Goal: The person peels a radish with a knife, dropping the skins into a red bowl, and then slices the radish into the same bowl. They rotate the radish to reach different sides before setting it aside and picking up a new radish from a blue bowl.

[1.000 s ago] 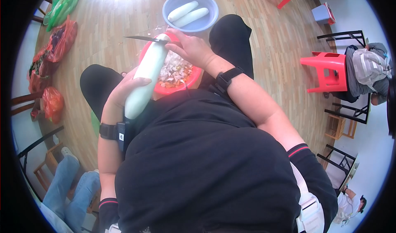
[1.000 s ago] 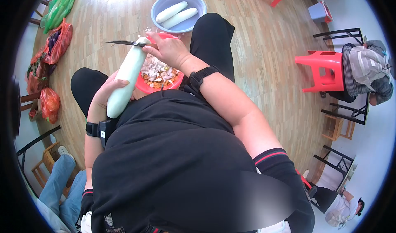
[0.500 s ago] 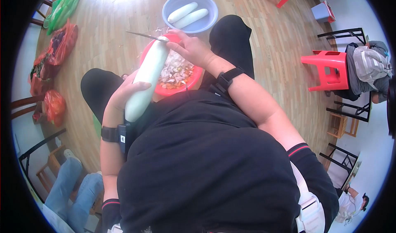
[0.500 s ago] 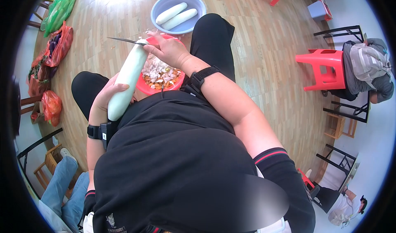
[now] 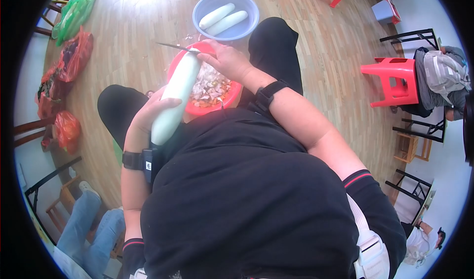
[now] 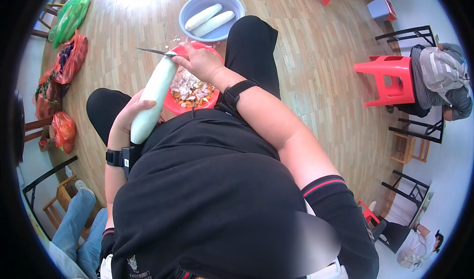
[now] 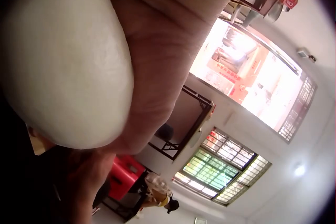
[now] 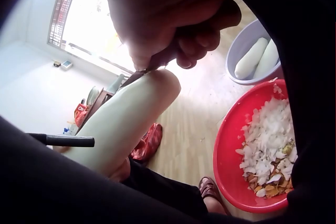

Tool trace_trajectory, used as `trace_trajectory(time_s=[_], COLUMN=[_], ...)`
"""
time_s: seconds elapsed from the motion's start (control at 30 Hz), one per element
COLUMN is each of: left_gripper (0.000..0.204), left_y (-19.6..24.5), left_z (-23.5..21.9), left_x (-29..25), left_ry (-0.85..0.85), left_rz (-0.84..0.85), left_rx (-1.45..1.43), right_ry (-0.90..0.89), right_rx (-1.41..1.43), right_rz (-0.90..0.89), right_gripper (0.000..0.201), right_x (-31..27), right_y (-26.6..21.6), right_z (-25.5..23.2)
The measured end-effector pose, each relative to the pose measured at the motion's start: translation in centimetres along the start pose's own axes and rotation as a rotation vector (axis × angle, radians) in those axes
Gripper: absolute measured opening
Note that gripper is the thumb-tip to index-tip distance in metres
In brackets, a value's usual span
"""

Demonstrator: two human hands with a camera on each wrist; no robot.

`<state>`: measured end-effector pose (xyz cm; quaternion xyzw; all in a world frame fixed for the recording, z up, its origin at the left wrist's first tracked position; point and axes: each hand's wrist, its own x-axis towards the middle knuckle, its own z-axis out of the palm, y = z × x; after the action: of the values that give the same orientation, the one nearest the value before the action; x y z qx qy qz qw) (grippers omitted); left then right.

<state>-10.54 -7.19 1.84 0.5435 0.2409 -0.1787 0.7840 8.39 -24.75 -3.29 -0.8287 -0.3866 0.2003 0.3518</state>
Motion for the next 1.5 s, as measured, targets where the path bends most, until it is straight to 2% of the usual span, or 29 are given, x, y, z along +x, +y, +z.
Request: trace_trajectory(time_s=[0.1, 0.17, 0.3, 0.37, 0.5, 0.57, 0.6, 0.67, 0.7, 0.77, 0.87, 1.0, 1.07, 1.17, 1.5], left_gripper=[0.077, 0.080, 0.082, 0.080, 0.076, 0.069, 0.069, 0.064, 0.064, 0.061, 0.060, 0.058, 0.055, 0.057, 0.064], left_y=[-0.3, -0.4, 0.5, 0.4, -0.8, -0.7, -0.9, -1.5, -1.5, -1.3, -1.6, -1.6, -1.1, -1.3, -0.9], left_z=[-0.4, -0.3, 0.3, 0.0, -1.4, -1.1, -1.3, -1.8, -1.8, -1.4, -1.5, -2.0, -1.6, -1.0, -0.8], left_x=[0.1, -0.2, -0.5, -0.3, 0.8, 0.9, 1.2, 2.1, 2.2, 2.3, 2.7, 2.9, 2.6, 2.6, 2.4], left_ry=[0.003, -0.037, -0.103, -0.063, 0.028, 0.038, 0.040, 0.092, 0.094, 0.077, 0.095, 0.077, 0.139, 0.181, 0.182], left_rz=[0.002, 0.078, 0.100, 0.062, 0.051, 0.042, 0.043, 0.061, 0.060, 0.098, 0.108, 0.018, -0.018, 0.064, 0.055], left_rx=[0.039, 0.115, 0.076, 0.109, 0.154, 0.094, 0.090, 0.129, 0.126, 0.155, 0.171, 0.148, 0.177, 0.150, 0.119], right_ry=[-0.002, 0.001, -0.020, 0.064, 0.032, 0.048, 0.044, 0.016, 0.013, -0.001, -0.013, 0.003, -0.007, 0.002, 0.009], right_rx=[-0.023, 0.014, 0.129, 0.188, 0.301, 0.216, 0.216, 0.049, 0.050, -0.012, -0.032, -0.026, -0.075, -0.055, -0.127], right_rz=[-0.008, 0.170, 0.146, 0.107, 0.100, -0.067, -0.068, -0.290, -0.291, -0.427, -0.485, -0.502, -0.476, -0.476, -0.380], right_gripper=[0.062, 0.060, 0.058, 0.056, 0.058, 0.057, 0.057, 0.055, 0.055, 0.053, 0.053, 0.053, 0.053, 0.053, 0.057], right_x=[0.1, 0.6, 0.5, 0.6, 0.8, 0.5, 0.4, 0.3, 0.1, -0.3, -0.5, -0.6, -0.6, -0.4, -0.2], right_y=[0.9, 2.4, 2.3, 2.8, 2.0, 1.3, 1.0, 0.6, 0.3, -0.3, -0.7, -0.8, -0.9, -0.3, -0.2], right_z=[0.4, 0.4, 0.4, 1.1, 0.7, 0.6, 0.7, 0.9, 1.0, 0.9, 0.9, 0.9, 0.8, 0.9, 0.9])
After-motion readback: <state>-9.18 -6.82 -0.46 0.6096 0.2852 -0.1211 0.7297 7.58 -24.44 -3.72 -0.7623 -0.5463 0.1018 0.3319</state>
